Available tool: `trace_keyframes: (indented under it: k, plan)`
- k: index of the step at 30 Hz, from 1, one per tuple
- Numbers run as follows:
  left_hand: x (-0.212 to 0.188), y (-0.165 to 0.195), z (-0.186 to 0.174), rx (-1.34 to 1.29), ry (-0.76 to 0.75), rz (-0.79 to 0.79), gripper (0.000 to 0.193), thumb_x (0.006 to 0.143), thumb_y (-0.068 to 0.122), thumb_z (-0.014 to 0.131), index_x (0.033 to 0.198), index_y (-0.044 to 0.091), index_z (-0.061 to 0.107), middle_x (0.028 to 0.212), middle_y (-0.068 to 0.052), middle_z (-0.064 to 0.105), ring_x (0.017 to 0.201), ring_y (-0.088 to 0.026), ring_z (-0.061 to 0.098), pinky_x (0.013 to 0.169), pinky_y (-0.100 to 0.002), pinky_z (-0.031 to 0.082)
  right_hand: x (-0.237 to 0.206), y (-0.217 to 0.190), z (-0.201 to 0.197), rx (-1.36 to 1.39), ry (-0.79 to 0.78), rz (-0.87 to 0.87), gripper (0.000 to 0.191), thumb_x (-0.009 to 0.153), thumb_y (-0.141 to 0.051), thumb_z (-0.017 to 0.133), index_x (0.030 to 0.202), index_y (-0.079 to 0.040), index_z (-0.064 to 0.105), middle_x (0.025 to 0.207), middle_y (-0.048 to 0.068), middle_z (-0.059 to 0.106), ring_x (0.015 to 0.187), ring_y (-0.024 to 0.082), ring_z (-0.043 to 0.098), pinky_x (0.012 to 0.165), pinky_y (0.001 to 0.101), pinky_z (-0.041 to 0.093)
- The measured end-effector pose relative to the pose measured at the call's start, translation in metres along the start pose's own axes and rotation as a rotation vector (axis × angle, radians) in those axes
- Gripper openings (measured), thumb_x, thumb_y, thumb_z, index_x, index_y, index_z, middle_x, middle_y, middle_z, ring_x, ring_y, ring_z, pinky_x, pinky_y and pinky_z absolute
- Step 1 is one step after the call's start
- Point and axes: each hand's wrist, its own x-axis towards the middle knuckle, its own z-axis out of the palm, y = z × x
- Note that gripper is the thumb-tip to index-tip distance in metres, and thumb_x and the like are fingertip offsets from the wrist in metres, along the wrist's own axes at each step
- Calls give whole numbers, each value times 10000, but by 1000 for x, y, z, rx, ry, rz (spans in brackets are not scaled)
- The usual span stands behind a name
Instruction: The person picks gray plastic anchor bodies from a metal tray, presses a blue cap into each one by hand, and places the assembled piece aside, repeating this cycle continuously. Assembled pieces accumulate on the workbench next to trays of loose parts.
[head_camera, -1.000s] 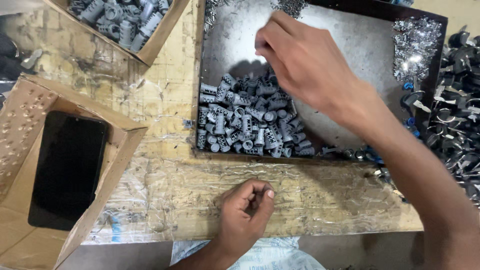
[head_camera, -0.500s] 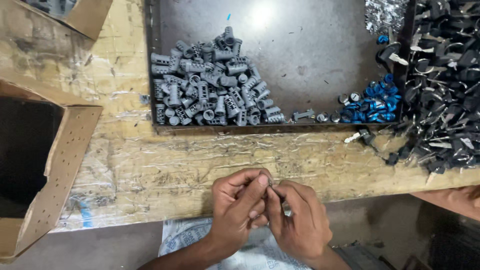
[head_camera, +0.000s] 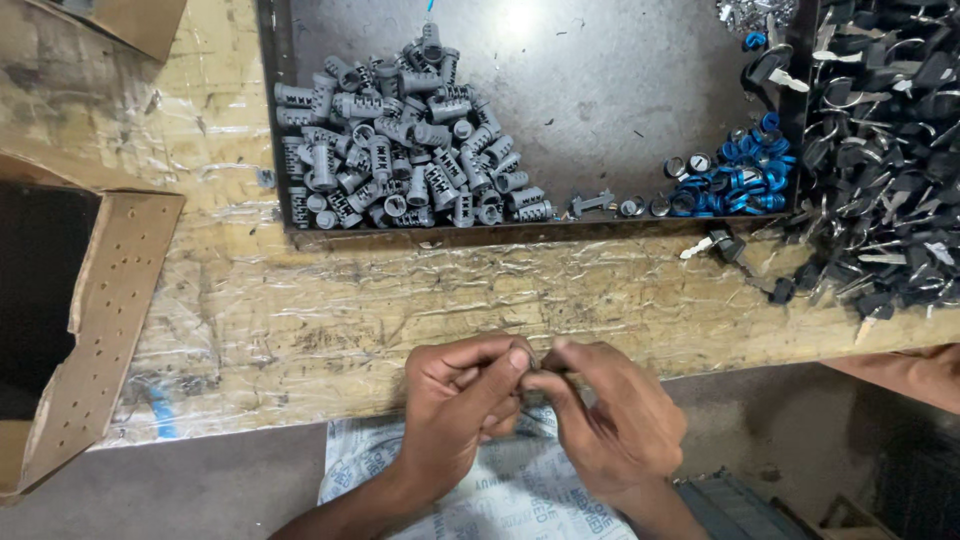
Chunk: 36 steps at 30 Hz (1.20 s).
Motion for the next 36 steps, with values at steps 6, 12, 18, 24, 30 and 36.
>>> trace_keyframes:
  k: [6, 12, 18, 24, 30, 36]
  plan:
    - [18, 31, -5, 590, -120, 35, 136, 951, 24, 706, 1011, -74, 779, 825, -35, 737, 657, 2, 569, 515, -173, 421, 18, 2, 1, 72, -88, -79, 255, 778, 55, 826, 1008, 48, 714, 883, 147, 720, 797, 253, 759, 664, 319, 598]
    - [30, 45, -9, 450, -148, -84, 151, 970, 25, 690, 1051, -58, 786, 863, -41, 755, 701, 2, 598, 555, -176, 445, 31, 6, 7, 46, -128, -133, 247, 795, 46, 835, 1004, 64, 704, 892, 146, 719, 778, 250, 751, 662, 327, 604]
    - [36, 48, -25, 403, -217, -96, 162, 952, 24, 694, 1063, -67, 770, 931, -53, 796, 787, -24, 703, 697, -195, 579, 47, 15, 3, 140, -309, -44, 233, 789, 12, 831, 999, 44, 735, 859, 130, 736, 761, 206, 753, 641, 303, 600]
    - [32, 32, -23, 504, 3, 180, 96, 951, 30, 728, 983, -48, 772, 750, 5, 683, 570, 8, 486, 464, -190, 337, 120, 34, -7, 67, -365, 106, 138, 914, -33, 810, 1050, -33, 783, 963, 120, 794, 815, 166, 786, 682, 278, 605]
    - [31, 30, -29, 459, 48, 152, 103, 971, 50, 682, 934, -40, 716, 743, 41, 647, 534, 12, 486, 445, -198, 352, 146, 57, 3, -251, -536, -2, 401, 811, -74, 850, 1192, -11, 739, 1035, 121, 761, 866, 201, 732, 740, 307, 579]
    - [34, 33, -25, 375, 52, 108, 98, 1005, 62, 653, 988, -28, 687, 669, 32, 560, 519, 8, 450, 440, -195, 340, 149, 58, -8, -353, -367, 31, 374, 893, 23, 809, 1251, 5, 702, 1101, 124, 741, 888, 184, 720, 753, 301, 582]
